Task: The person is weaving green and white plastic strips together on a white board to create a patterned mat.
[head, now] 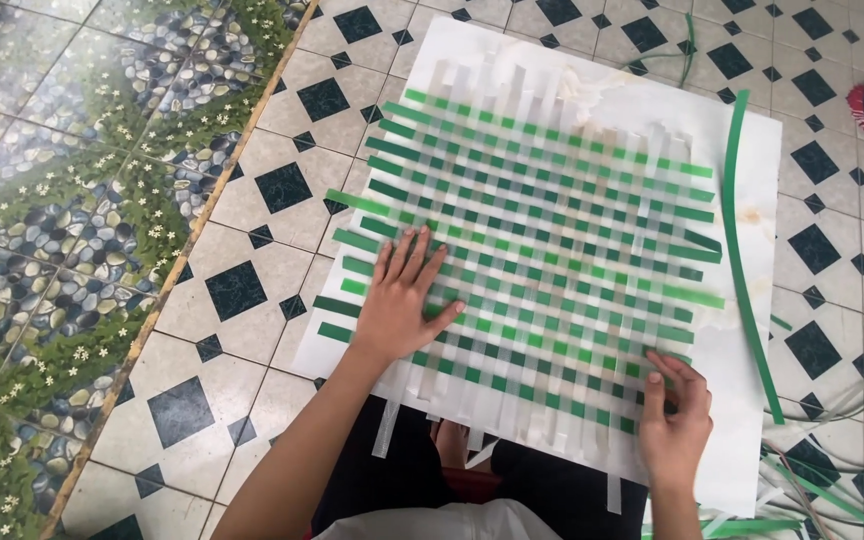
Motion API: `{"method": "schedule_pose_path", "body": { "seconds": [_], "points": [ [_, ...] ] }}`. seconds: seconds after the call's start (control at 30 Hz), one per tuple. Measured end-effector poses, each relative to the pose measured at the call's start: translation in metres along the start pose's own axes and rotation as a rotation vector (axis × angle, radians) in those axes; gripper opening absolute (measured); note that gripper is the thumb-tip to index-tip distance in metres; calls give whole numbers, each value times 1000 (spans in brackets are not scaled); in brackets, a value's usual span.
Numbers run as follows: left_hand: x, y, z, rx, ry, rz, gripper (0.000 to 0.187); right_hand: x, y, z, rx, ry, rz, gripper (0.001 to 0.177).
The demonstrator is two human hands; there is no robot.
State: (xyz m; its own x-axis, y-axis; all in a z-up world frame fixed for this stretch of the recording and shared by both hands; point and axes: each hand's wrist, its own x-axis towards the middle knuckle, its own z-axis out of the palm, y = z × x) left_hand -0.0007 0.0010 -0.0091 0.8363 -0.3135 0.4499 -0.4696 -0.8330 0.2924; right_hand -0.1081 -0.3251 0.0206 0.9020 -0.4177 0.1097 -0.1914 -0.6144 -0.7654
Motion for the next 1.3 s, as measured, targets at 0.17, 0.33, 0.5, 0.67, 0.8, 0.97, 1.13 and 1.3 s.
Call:
{"method": "schedule_pose_path", "body": {
  "seconds": [0.17, 0.33, 0.5, 0.67, 0.8, 0.97, 1.13, 1.3],
  "points": [
    [-2, 0, 0, -16, 5, -5, 70, 21, -33, -14, -269, -192, -28, 42],
    [1, 2, -1, -50, -60, -119, 74, 41, -48, 21, -258, -65, -349, 42],
    [2, 4, -3, -52, -68, -128, 73, 45, -17, 49, -448, -33, -362, 51],
    [4, 3, -3, -55, -84, -137, 74, 47, -10, 49, -430, -10, -361, 46],
    [4, 2, -2, -69, -46, -121, 73, 48, 2, 52, -457, -3, -360, 47],
    [3, 2, -1, -77, -27, -124, 73, 48, 3, 52, -461, 2, -368, 48],
    [2, 1, 0, -74, -24, -112, 73, 48, 2, 52, -451, -2, -348, 47],
    [2, 2, 0, -71, -45, -125, 74, 48, 6, 53, -453, -20, -349, 46]
  ]
}}
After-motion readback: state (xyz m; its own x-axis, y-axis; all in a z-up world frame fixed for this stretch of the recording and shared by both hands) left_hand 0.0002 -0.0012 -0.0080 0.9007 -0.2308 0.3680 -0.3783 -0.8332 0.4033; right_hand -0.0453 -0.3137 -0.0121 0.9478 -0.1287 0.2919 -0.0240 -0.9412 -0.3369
